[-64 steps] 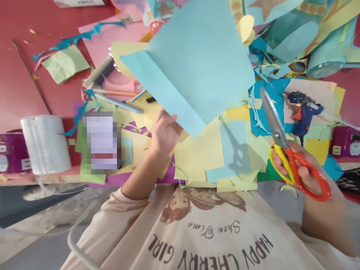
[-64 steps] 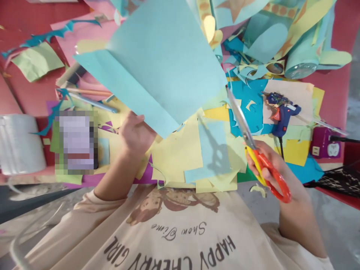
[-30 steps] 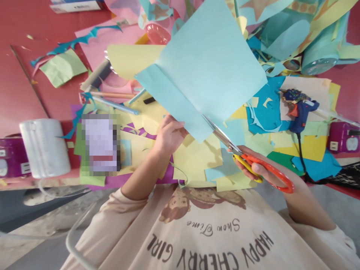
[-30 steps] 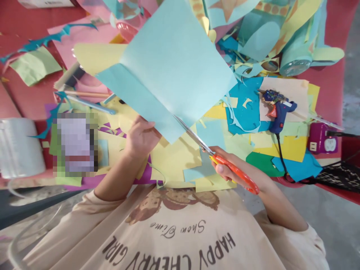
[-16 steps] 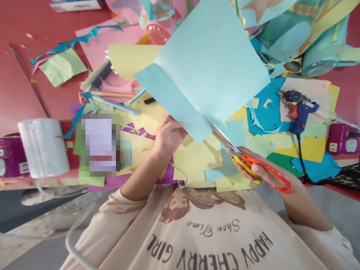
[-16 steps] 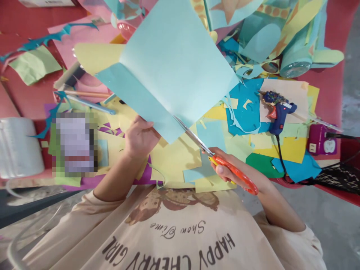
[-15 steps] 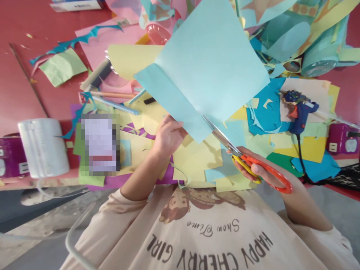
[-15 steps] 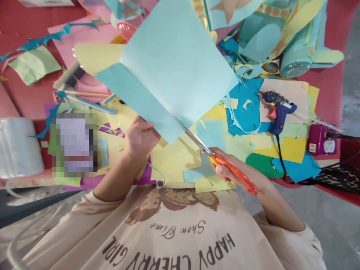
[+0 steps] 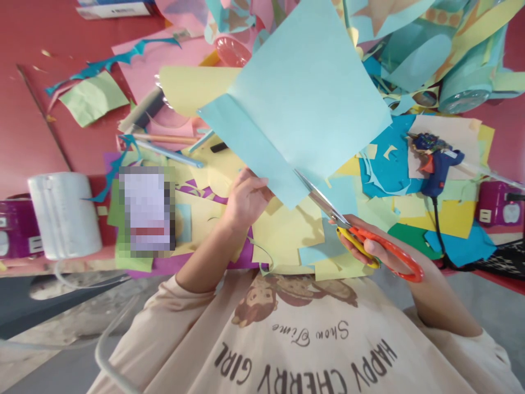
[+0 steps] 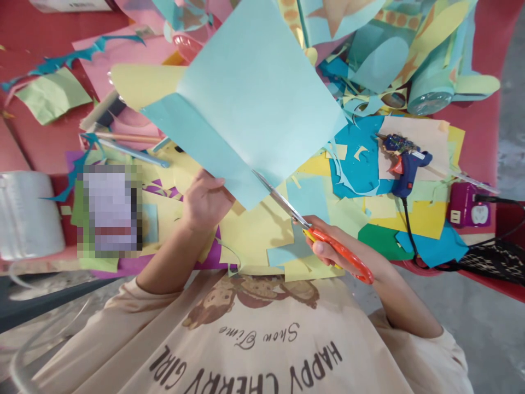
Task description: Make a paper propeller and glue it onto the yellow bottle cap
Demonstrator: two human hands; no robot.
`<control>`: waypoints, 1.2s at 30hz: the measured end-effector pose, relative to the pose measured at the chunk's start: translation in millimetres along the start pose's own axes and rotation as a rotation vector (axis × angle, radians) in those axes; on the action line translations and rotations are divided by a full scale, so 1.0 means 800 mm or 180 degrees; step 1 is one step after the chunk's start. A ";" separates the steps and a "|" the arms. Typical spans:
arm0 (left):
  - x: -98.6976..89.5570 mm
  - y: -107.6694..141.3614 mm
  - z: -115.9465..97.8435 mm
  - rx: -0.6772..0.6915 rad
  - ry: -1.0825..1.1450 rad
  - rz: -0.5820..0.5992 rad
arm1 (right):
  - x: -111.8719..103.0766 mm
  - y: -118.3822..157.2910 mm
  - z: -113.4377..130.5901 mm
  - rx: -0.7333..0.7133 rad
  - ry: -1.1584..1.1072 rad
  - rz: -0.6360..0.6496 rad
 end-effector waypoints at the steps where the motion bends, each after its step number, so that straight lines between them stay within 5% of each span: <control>1: 0.000 0.000 0.000 0.0002 -0.0010 0.0016 | 0.001 0.000 -0.001 0.0017 -0.0093 0.0040; 21: 0.002 0.001 -0.001 -0.0031 -0.0170 -0.0009 | 0.015 0.006 0.016 0.0363 -0.0459 -0.0686; 28: 0.003 0.001 -0.002 0.0001 -0.0196 -0.0001 | 0.014 0.004 0.007 0.0535 -0.0381 -0.0636; 36: -0.001 0.000 -0.001 0.0183 -0.0451 -0.0330 | 0.009 0.017 0.001 0.0481 -0.0167 -0.0814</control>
Point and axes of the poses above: each hand's wrist, its own y-axis away from the middle knuckle, its own x-axis out of the palm, z = x × y, the point moved 5 cm from there along -y, towards the middle knuckle, and after that the axes turned 7 degrees about -x, right-handed, at the moved point
